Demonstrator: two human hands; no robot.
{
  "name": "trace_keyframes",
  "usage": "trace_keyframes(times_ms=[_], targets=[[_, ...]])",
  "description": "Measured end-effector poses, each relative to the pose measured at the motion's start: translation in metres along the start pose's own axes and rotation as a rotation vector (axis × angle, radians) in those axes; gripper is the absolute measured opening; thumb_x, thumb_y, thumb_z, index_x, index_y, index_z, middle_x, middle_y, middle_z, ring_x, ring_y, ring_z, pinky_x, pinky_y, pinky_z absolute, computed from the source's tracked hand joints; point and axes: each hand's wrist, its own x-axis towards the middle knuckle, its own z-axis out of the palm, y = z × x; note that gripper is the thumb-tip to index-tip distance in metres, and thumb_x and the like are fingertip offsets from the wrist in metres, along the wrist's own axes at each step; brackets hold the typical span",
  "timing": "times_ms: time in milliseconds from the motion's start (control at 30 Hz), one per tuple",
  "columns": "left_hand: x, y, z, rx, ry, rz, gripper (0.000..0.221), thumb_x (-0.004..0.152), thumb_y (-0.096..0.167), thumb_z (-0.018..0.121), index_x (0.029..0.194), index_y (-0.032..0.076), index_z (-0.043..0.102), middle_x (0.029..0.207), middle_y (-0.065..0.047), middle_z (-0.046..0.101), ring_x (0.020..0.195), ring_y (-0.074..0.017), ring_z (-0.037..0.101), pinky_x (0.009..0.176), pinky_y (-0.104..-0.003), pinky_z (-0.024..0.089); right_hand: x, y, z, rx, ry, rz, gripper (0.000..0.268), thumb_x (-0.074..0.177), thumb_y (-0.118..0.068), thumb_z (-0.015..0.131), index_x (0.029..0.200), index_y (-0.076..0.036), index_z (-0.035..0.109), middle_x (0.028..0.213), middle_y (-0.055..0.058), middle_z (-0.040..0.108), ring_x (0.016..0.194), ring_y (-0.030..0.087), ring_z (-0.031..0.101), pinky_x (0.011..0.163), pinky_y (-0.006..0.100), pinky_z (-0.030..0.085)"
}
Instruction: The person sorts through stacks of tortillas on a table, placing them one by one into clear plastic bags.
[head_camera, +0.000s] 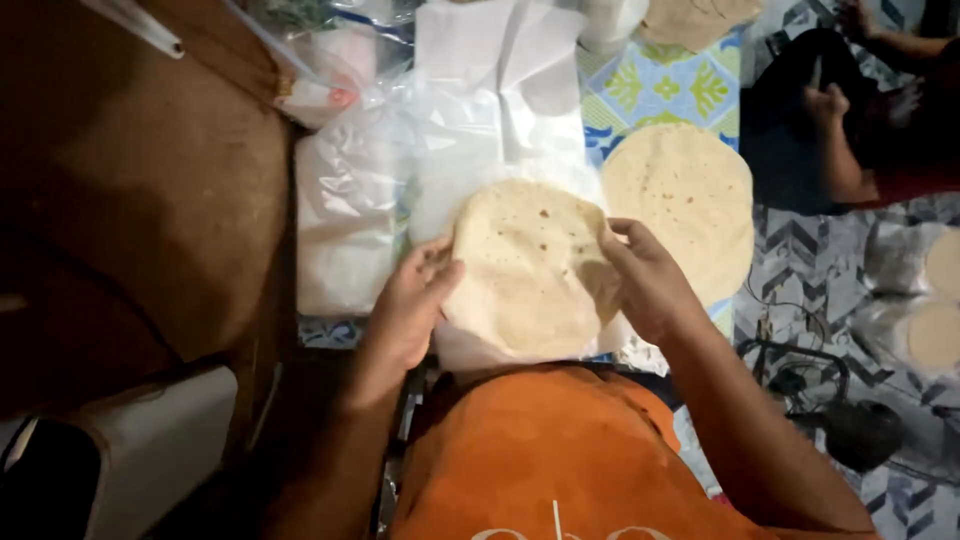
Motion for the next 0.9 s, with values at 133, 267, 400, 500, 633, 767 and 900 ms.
trace_keyframes(times_ms=[133,267,400,500,633,767,900], targets=[[-0.004,0.003,0.000,0.502,0.230,0.285,0.052,0.090,0.017,0.073,0.140,0.016,0.057,0.114,-0.011,0.071,0.091,-0.0228,0.072,0.065,-0.032,0.063,-0.004,-0.008,0.005,-0.435,-0.012,-0.170,0.058,0.090,-0.012,0.075,0.141,-0.007,0.049,0.112,0.017,0.070,0.097,0.024,0.069,0.088,0.041,0.057],[-0.006,0.005,-0.002,0.788,0.356,0.376,0.023,0.092,0.018,0.071,0.114,0.023,0.071,0.109,-0.005,0.071,0.096,-0.0226,0.074,0.077,-0.032,0.062,-0.007,-0.007,0.023,-0.830,0.133,-0.245,0.049,0.085,-0.025,0.076,0.131,-0.016,0.060,0.112,0.012,0.074,0.107,0.033,0.072,0.094,0.046,0.056],[0.009,-0.002,-0.018,0.808,0.348,0.567,0.022,0.083,0.018,0.077,0.105,0.019,0.073,0.101,-0.006,0.071,0.093,-0.0280,0.074,0.079,-0.035,0.061,-0.006,-0.004,0.026,-0.929,0.185,-0.287,0.058,0.084,-0.027,0.079,0.135,-0.010,0.056,0.109,0.022,0.071,0.102,0.044,0.071,0.089,0.054,0.056],[0.037,0.014,-0.041,0.867,0.552,0.788,0.019,0.091,0.021,0.072,0.105,0.009,0.069,0.096,-0.018,0.068,0.093,-0.0394,0.069,0.081,-0.046,0.057,-0.009,-0.005,0.022,-0.999,0.236,-0.228,0.081,0.078,-0.033,0.085,0.146,-0.013,0.047,0.110,0.018,0.067,0.095,0.040,0.070,0.086,0.053,0.056],[0.100,0.045,-0.076,0.990,0.869,1.048,0.090,0.074,0.014,0.095,0.147,-0.004,0.043,0.135,-0.036,0.054,0.128,-0.0549,0.052,0.107,-0.063,0.042,-0.017,0.001,0.026,-1.400,0.195,-1.014,0.060,0.083,-0.032,0.083,0.133,-0.007,0.060,0.121,0.020,0.058,0.113,0.044,0.061,0.097,0.054,0.048],[0.118,0.061,-0.096,1.152,0.802,0.813,0.033,0.097,0.037,0.067,0.080,0.009,0.070,0.072,-0.018,0.070,0.077,-0.0454,0.070,0.070,-0.056,0.053,-0.029,-0.003,0.029,-1.618,-0.006,-0.832,0.034,0.086,-0.036,0.074,0.117,-0.025,0.070,0.119,0.002,0.065,0.114,0.030,0.063,0.102,0.056,0.044],[0.005,0.093,-0.014,0.674,0.573,0.842,0.024,0.099,0.035,0.067,0.086,0.015,0.066,0.071,-0.007,0.059,0.069,-0.0206,0.060,0.071,-0.036,0.051,-0.025,-0.021,0.034,-1.231,-0.033,-0.857,0.016,0.094,-0.023,0.072,0.109,-0.020,0.074,0.110,0.006,0.074,0.106,0.034,0.070,0.093,0.049,0.051]])
